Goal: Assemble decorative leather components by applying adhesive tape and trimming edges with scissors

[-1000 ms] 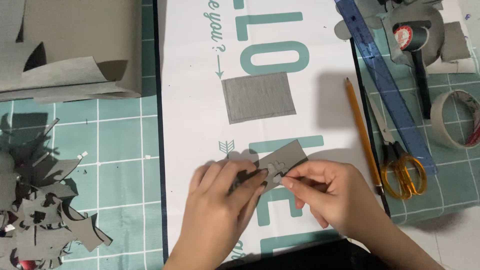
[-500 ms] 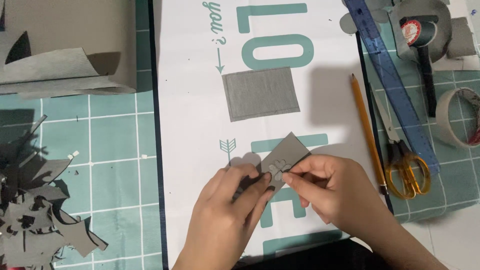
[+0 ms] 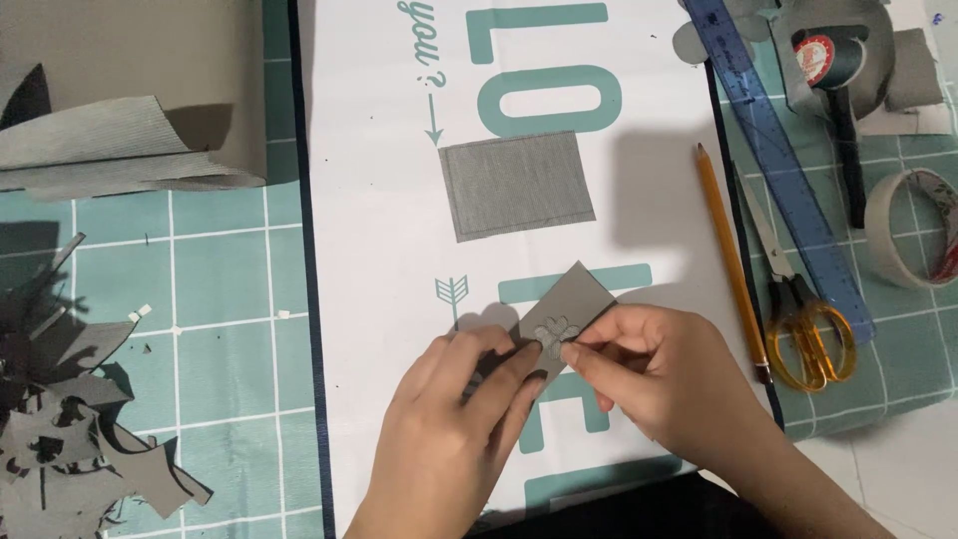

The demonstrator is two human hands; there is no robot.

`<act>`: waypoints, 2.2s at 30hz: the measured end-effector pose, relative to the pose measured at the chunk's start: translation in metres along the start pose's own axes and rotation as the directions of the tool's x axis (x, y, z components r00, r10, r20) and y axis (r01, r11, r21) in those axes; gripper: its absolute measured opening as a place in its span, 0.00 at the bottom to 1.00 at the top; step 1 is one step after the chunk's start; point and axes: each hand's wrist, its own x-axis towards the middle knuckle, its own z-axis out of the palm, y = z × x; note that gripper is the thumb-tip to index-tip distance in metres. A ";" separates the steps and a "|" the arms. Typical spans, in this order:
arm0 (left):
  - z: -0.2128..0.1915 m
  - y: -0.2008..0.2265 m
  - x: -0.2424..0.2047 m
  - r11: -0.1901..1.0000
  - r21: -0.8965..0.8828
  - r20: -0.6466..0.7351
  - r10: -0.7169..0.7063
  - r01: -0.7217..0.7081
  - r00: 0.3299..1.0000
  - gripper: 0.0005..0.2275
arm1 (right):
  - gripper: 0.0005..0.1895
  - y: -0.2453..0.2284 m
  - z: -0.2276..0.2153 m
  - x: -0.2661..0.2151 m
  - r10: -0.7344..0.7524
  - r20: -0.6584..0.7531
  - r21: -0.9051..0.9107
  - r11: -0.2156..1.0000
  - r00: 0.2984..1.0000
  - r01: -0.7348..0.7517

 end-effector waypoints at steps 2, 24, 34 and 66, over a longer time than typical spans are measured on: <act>-0.001 0.001 0.000 1.000 -0.011 0.004 -0.002 0.002 1.000 0.10 | 0.10 0.003 0.001 0.002 -0.020 0.002 -0.004 1.000 1.000 0.020; -0.001 0.007 0.006 0.986 0.147 -0.019 0.077 -0.074 0.997 0.11 | 0.17 0.034 -0.001 0.009 -0.177 -0.083 0.382 0.903 0.981 0.196; -0.002 0.007 0.005 0.986 0.148 0.007 0.081 -0.081 0.997 0.13 | 0.05 0.032 0.003 0.010 -0.261 -0.043 0.136 0.955 0.964 0.264; -0.002 0.008 -0.011 0.917 0.360 -0.071 0.208 -0.169 0.976 0.09 | 0.10 0.067 0.009 0.012 -0.952 -0.038 -0.474 0.285 0.304 0.833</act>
